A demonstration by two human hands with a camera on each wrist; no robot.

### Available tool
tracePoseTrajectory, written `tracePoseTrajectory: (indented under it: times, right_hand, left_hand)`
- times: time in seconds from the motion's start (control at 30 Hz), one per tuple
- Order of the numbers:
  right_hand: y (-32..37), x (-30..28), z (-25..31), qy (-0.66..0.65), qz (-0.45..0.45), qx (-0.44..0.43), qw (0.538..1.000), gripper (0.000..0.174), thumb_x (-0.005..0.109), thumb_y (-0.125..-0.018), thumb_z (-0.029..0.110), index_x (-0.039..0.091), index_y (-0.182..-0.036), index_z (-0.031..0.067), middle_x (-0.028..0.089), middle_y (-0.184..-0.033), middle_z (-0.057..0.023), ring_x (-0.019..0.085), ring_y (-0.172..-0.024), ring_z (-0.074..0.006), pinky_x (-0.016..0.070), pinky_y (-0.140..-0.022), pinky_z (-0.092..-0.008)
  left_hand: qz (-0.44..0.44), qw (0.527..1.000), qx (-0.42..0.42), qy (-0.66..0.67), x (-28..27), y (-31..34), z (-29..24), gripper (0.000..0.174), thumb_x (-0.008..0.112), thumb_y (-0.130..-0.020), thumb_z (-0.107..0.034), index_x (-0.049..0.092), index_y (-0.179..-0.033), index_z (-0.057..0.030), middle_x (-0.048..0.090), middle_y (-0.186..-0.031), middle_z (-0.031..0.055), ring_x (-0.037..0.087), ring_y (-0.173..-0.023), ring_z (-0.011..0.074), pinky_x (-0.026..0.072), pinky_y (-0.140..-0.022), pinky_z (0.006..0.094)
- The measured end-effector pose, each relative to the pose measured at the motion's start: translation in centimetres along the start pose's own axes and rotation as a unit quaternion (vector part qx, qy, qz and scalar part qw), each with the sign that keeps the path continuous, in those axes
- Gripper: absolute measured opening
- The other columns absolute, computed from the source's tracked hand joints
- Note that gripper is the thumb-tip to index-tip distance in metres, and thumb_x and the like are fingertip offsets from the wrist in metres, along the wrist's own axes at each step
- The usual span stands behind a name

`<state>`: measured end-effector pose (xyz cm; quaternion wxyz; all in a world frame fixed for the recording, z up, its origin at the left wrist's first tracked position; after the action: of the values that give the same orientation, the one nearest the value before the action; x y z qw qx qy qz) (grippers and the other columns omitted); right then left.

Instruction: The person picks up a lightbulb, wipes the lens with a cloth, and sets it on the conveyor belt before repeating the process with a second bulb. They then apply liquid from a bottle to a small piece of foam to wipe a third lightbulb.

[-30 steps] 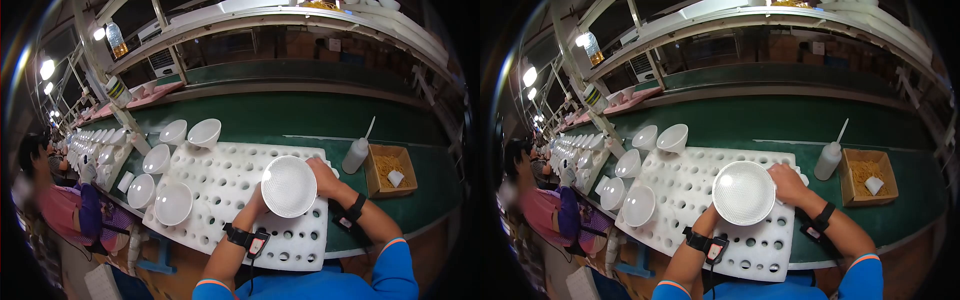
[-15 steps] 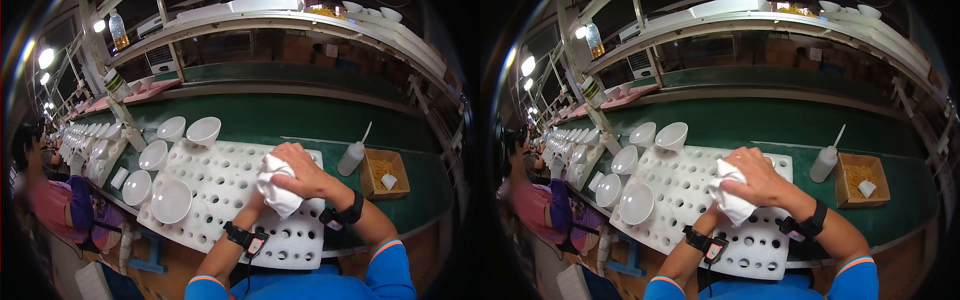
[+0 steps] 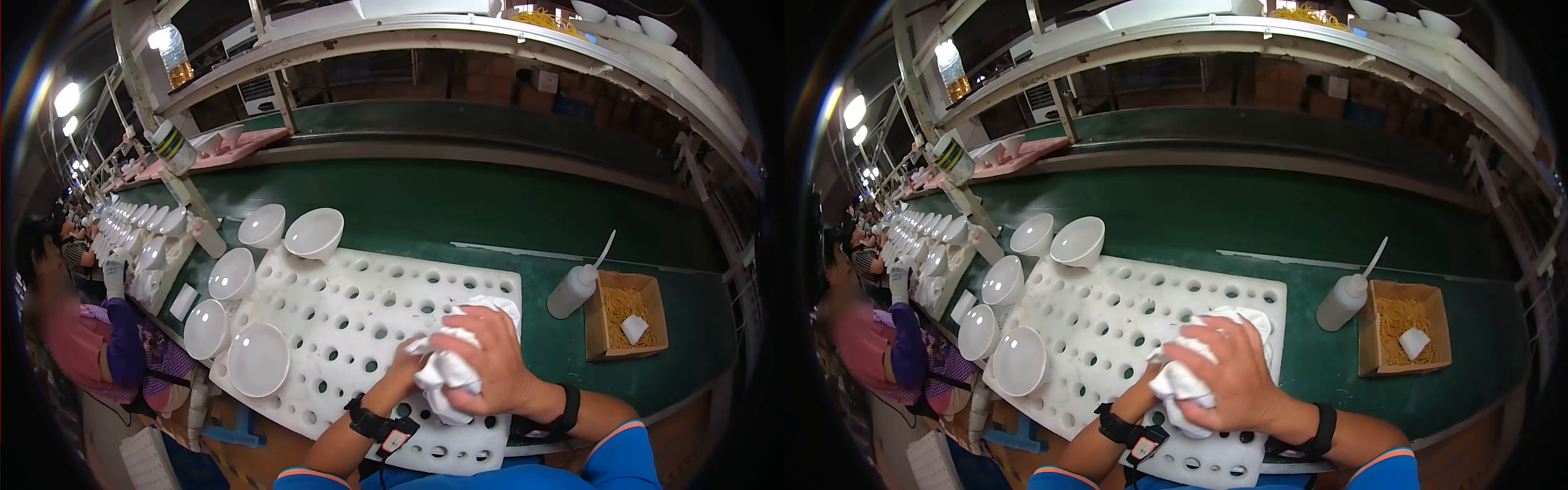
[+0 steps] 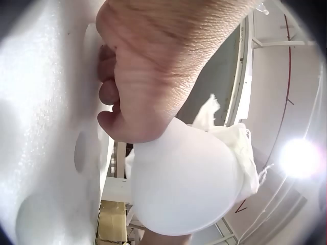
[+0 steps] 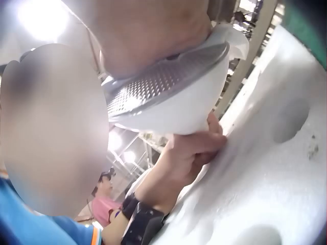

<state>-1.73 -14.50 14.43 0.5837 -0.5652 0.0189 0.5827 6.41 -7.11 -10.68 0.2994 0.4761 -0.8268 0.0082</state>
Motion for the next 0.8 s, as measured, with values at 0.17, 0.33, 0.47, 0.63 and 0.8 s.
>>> tracePoseTrajectory:
  times: [0.17, 0.33, 0.47, 0.63, 0.8]
  right_hand:
    - [-3.4, 3.0, -0.8, 0.015, 0.188, 0.055, 0.981, 0.039, 0.067, -0.068, 0.036, 0.066, -0.1, 0.013, 0.059, -0.104, -0.0098, 0.053, -0.102, -0.0305, 0.0385, -0.087, -0.0468]
    - [-4.2, 5.5, -10.0, -0.196, 0.119, 0.242, 0.943, 0.036, 0.055, -0.086, 0.037, 0.065, -0.103, 0.0057, 0.065, -0.098, -0.0144, 0.061, -0.085, -0.0295, 0.0467, -0.077, -0.0384]
    - [0.3, 7.0, -15.5, -0.37, 0.027, 0.397, 0.839, 0.037, 0.049, -0.094, 0.033, 0.061, -0.11, 0.0017, 0.065, -0.099, -0.0094, 0.062, -0.084, -0.0201, 0.0481, -0.078, -0.0315]
    - [4.7, 5.6, -15.0, -0.415, -0.072, 0.407, 0.811, 0.039, 0.043, -0.098, 0.028, 0.052, -0.123, -0.0006, 0.061, -0.106, -0.0076, 0.058, -0.093, -0.0132, 0.0465, -0.083, -0.0279]
    - [2.5, 0.7, -6.4, -0.147, -0.037, 0.157, 0.976, 0.05, 0.054, -0.084, 0.028, 0.052, -0.127, 0.004, 0.047, -0.133, -0.0176, 0.04, -0.124, -0.0354, 0.0307, -0.103, -0.0438]
  left_hand:
    - [0.04, 0.965, 0.162, -0.201, 2.3, 2.1, -5.7, 0.045, 0.071, -0.069, -0.015, 0.06, -0.113, -0.0095, 0.064, -0.11, 0.0158, 0.063, -0.097, 0.031, 0.0507, -0.083, 0.0373]
    - [0.023, 0.712, 0.389, -0.585, 6.6, 4.6, -9.9, 0.046, 0.071, -0.068, -0.015, 0.061, -0.111, -0.0068, 0.064, -0.108, 0.0175, 0.063, -0.096, 0.0322, 0.0512, -0.083, 0.0368]
    - [-0.021, 0.792, 0.195, -0.578, 5.6, 2.7, -9.1, 0.022, 0.071, -0.064, -0.02, 0.068, -0.082, -0.0082, 0.066, -0.074, 0.016, 0.065, -0.075, 0.0363, 0.0519, -0.067, 0.0436]
    - [-0.014, 0.794, 0.185, -0.578, 6.2, 2.5, -9.2, 0.018, 0.071, -0.063, -0.02, 0.066, -0.074, -0.0071, 0.065, -0.072, 0.016, 0.064, -0.072, 0.0372, 0.0511, -0.064, 0.0442]
    - [0.012, 0.767, 0.215, -0.604, 6.0, 2.3, -8.7, 0.018, 0.065, -0.072, -0.022, 0.066, -0.082, -0.0074, 0.066, -0.08, 0.0168, 0.063, -0.076, 0.0368, 0.0505, -0.066, 0.0437]
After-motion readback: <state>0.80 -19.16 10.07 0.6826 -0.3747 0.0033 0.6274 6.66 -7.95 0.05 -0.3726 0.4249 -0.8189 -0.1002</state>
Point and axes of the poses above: each hand's wrist, its own y-axis away from the middle knuckle, its own x-axis out of the palm, z = x × y, the point moved 9 cm from there along -y, towards the middle knuckle
